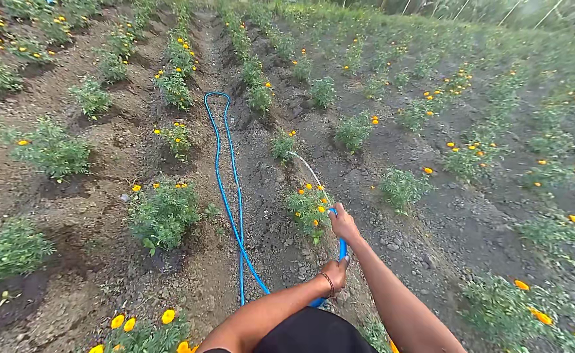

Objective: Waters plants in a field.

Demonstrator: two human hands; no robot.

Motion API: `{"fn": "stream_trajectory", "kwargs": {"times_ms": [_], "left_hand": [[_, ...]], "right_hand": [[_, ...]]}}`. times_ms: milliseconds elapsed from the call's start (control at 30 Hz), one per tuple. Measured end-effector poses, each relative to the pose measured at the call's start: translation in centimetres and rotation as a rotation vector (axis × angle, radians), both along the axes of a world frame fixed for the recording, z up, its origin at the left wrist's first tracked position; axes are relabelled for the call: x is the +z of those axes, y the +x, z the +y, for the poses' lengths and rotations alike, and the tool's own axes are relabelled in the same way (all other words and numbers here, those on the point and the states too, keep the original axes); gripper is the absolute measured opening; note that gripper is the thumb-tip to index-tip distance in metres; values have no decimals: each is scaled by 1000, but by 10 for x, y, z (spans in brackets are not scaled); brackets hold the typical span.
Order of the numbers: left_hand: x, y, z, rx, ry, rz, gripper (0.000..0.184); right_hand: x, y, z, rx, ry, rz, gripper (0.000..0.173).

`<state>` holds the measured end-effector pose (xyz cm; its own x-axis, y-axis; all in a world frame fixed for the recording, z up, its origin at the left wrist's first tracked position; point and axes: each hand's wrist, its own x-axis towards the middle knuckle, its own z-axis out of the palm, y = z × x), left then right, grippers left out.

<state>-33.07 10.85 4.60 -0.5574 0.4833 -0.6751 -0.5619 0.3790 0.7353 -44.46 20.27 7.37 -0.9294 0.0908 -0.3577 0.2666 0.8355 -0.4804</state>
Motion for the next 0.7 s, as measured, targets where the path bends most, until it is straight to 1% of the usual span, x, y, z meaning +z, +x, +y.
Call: {"fn": "stream_trajectory", "kwargs": {"times_ms": [200,367,567,700], "left_hand": [[-1,-4,-4,-8,-4,9,68],[-4,-4,-1,-23,-17,58,70],[-1,-1,4,-10,-11,39,67],[2,0,8,-35,-23,19,68]], "right_hand": [[-1,-4,-3,1,-14,20,36],[1,-3,0,-5,-40,42,36],[1,-2,4,23,-34,20,36],[-2,1,12,14,-33,3,36]]}}
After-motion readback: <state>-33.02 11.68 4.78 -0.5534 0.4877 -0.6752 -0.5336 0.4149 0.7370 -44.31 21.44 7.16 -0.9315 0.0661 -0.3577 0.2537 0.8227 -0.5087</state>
